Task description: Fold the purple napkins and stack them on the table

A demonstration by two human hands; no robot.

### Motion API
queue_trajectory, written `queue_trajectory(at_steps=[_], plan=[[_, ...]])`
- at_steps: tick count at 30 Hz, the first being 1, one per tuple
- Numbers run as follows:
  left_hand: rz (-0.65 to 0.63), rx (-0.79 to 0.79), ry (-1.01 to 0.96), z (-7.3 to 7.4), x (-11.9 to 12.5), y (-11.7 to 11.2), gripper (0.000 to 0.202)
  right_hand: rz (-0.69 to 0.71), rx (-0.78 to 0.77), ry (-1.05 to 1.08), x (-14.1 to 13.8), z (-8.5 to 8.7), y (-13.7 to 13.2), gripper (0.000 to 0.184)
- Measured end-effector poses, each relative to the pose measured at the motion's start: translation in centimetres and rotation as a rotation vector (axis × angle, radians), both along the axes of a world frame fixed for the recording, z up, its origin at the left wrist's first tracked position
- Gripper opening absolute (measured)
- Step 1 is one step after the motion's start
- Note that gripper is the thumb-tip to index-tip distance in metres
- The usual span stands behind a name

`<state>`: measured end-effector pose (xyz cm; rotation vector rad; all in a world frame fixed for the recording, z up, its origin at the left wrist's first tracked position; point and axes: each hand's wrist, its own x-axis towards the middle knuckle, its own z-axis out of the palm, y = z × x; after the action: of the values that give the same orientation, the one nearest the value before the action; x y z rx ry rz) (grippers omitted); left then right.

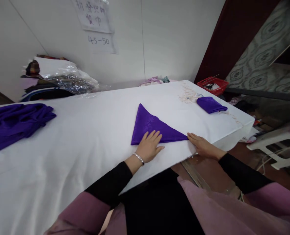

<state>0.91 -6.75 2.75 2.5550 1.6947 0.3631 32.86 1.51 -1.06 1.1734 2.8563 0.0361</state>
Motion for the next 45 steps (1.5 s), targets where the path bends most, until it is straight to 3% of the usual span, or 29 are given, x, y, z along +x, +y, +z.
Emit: queue_trajectory(at_steps=[3, 6, 10, 13, 18, 21, 24, 31, 36, 45], plan=[[-0.088, -0.036, -0.002, -0.8, 3.3, 1.0, 0.063, -0.033, -0.010, -0.039, -0.4, 0.4, -0.4, 0.080], [-0.144, -0.041, 0.001, -1.8, 5.0, 1.5, 0.068, -0.055, -0.028, -0.064, -0.7, 0.7, -0.8, 0.078], [-0.182, -0.067, 0.018, -3.0, 5.2, 1.6, 0.070, -0.078, -0.115, -0.014, -0.6, 1.1, -0.6, 0.078], [-0.190, -0.062, 0.014, -3.5, 4.9, 1.5, 0.069, -0.138, -0.188, 0.178, -0.9, 1.7, 0.0, 0.071], [-0.191, -0.033, -0.002, -3.7, 4.9, 1.5, 0.068, -0.254, -0.098, 0.658, -6.0, 2.1, 0.2, 0.050], [-0.192, -0.036, 0.006, -3.6, 5.0, 1.6, 0.070, -0.264, -0.082, 0.639, -10.1, 1.1, -0.3, 0.048], [-0.189, -0.046, 0.016, -3.6, 5.1, 1.6, 0.071, -0.243, -0.076, 0.511, -12.1, -0.1, -0.6, 0.047], [-0.195, -0.075, -0.002, -3.2, 4.7, 1.5, 0.065, -0.304, -0.074, 0.296, -9.4, -0.8, -0.2, 0.050], [-0.153, -0.063, -0.049, -2.9, 2.8, 0.5, 0.055, -0.341, -0.095, 0.287, -7.8, -0.9, 0.2, 0.053], [0.156, 0.044, -0.220, -1.7, -3.1, -1.4, 0.033, -0.302, -0.030, 0.364, -7.3, -1.9, 0.3, 0.050]])
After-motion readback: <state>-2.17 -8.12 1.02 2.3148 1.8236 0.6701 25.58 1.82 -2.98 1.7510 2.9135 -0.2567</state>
